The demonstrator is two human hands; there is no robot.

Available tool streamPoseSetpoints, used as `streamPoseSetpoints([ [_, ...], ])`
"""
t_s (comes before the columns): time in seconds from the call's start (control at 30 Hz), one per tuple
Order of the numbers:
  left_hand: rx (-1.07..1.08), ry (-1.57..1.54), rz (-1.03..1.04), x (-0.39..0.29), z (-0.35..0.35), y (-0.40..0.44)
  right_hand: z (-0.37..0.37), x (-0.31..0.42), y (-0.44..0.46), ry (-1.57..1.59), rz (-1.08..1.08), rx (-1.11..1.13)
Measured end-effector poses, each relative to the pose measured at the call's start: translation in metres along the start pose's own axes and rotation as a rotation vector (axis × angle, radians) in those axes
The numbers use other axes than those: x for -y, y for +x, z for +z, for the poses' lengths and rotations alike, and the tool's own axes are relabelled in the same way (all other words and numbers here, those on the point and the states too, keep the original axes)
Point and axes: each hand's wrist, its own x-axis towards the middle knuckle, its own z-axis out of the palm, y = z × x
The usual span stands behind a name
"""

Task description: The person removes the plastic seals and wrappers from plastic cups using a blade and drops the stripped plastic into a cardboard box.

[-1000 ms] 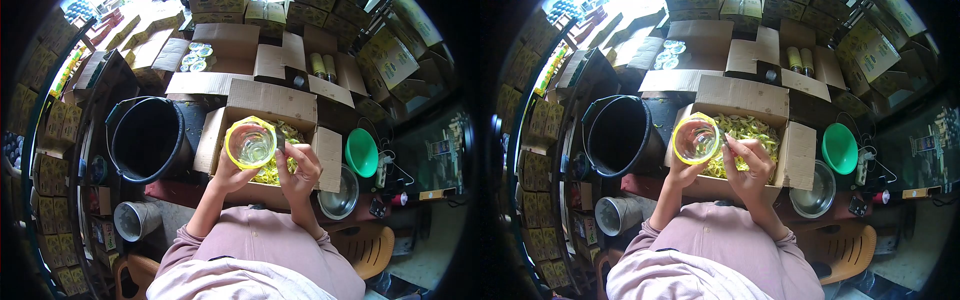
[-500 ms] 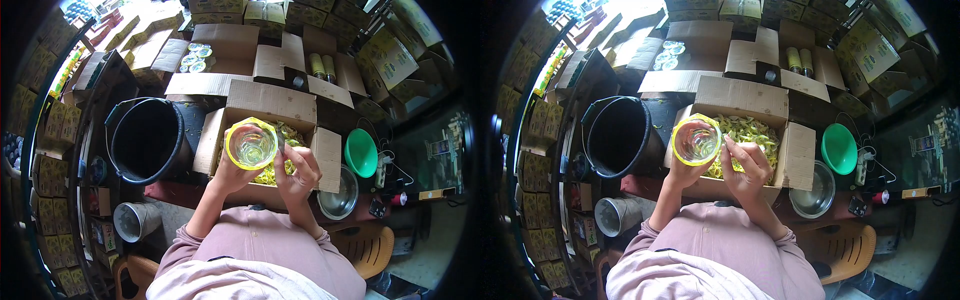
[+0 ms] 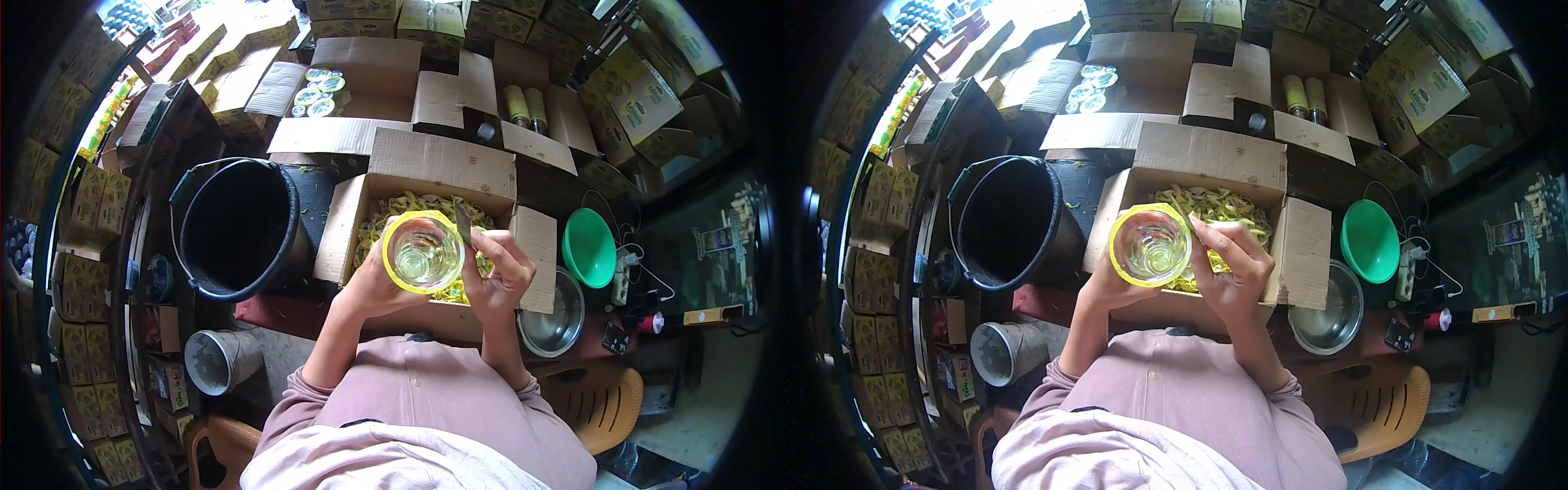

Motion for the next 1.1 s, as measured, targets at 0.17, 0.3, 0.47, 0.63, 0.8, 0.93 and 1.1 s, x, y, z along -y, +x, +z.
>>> streamPoseSetpoints([
  [0.17,0.032,-0.167,-0.079,-0.002,-0.004,0.001,-0.001,0.003,0.0,-0.002,-0.012,0.007],
  [0.3,0.023,-0.109,-0.013,-0.001,-0.004,0.002,0.002,0.006,-0.001,-0.062,-0.006,-0.017],
  [0.47,0.009,-0.093,-0.025,0.002,-0.001,0.001,0.003,0.004,-0.005,-0.083,-0.009,-0.063],
  [0.63,-0.002,-0.075,-0.015,0.004,0.0,0.002,0.001,0.005,-0.011,-0.118,-0.009,-0.084],
  [0.8,-0.015,-0.066,-0.068,0.002,0.0,0.002,-0.002,0.008,-0.015,-0.15,-0.008,-0.065],
  [0.93,-0.015,-0.003,-0.052,0.0,-0.001,0.003,-0.002,0.009,-0.015,-0.164,-0.031,-0.068],
  [1.1,0.057,0.096,-0.044,-0.006,-0.003,0.006,-0.001,0.006,-0.015,-0.207,-0.06,-0.058],
])
